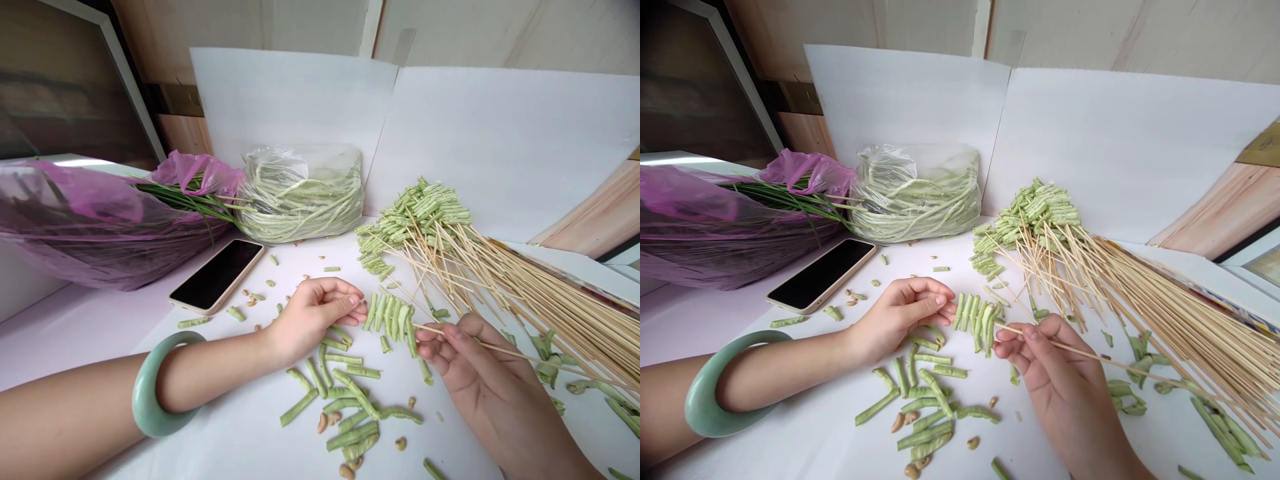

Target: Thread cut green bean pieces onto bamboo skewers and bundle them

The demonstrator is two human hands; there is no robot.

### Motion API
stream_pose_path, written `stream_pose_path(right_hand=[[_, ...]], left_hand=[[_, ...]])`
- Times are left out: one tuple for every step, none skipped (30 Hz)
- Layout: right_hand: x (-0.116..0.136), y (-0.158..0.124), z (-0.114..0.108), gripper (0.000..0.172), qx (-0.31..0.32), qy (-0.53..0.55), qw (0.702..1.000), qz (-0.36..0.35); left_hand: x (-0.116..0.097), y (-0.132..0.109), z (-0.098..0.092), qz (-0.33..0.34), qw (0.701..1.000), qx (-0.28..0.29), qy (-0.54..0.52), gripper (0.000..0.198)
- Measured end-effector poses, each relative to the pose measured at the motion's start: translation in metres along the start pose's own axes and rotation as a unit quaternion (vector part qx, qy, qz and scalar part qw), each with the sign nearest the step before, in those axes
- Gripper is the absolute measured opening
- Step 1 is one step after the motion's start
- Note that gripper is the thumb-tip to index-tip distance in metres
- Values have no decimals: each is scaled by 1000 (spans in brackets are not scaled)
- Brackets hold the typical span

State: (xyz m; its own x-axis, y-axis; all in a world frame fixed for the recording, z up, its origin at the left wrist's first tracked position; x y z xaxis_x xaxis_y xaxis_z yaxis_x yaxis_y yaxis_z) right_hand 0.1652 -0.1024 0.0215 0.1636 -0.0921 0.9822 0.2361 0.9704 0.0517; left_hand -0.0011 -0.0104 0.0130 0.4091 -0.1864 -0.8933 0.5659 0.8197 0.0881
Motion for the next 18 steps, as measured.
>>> stream_pose_path(right_hand=[[-1, 0, -1, 20, -3, -2, 1000, 0], [-1, 0, -1, 21, -4, -2, 1000, 0], [-2, 0, -1, 21, -3, 0, 1000, 2], [-3, 0, -1, 21, 0, 5, 1000, 5], [-4, 0, -1, 20, 4, 12, 1000, 9], [-4, 0, 0, 19, 10, 20, 1000, 13], [-5, 0, 0, 19, 15, 28, 999, 16], [-5, 0, 1, 18, 19, 34, 999, 18], [-5, 0, 1, 18, 23, 38, 999, 19], [-5, 0, 1, 17, 25, 40, 999, 19], [-4, 0, 1, 16, 27, 42, 999, 20], [-4, 0, 2, 16, 28, 42, 999, 19], [-3, 0, 2, 15, 26, 41, 999, 19], [-2, 0, 1, 15, 23, 39, 999, 18], [-1, 1, 1, 16, 18, 37, 999, 16], [0, 1, 1, 16, 11, 34, 999, 14], [1, 1, 0, 16, 4, 31, 999, 10], [1, 2, 0, 16, -3, 29, 1000, 10]], left_hand=[[0, 0, 0, 3, 1000, 5, 9, 31], [0, 0, 0, 7, 1000, 11, 21, 30], [0, 1, 0, 11, 999, 16, 33, 29], [0, 1, 0, 14, 999, 20, 45, 29], [0, 1, 0, 17, 998, 23, 54, 28], [0, 1, 0, 18, 997, 25, 64, 28], [0, 2, 0, 19, 997, 26, 73, 28], [0, 2, 0, 21, 996, 26, 79, 27], [0, 2, 0, 21, 996, 26, 82, 27], [0, 2, -1, 21, 996, 24, 81, 27], [0, 2, -1, 19, 997, 20, 75, 28], [0, 2, -2, 16, 998, 15, 66, 29], [0, 2, -2, 12, 998, 8, 59, 29], [0, 1, -3, 8, 998, 1, 55, 29], [1, 1, -4, 6, 998, -5, 57, 29], [1, 1, -5, 7, 998, -10, 62, 27], [1, 1, -6, 13, 997, -15, 69, 26], [0, 1, -7, 23, 997, -17, 76, 28]])
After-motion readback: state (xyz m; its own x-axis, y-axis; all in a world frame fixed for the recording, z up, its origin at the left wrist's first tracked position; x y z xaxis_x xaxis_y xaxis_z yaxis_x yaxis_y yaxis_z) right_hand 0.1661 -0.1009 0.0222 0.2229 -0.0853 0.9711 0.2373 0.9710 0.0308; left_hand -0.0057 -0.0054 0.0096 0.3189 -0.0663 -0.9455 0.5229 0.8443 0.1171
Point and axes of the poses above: each hand's wrist, its own y-axis towards the middle knuckle, its own z-axis out of the palm, x = y × z, the point moved 6 cm from there along y, towards the middle knuckle, and after that the axes turned 11 degrees about z, right-handed, at the moved point
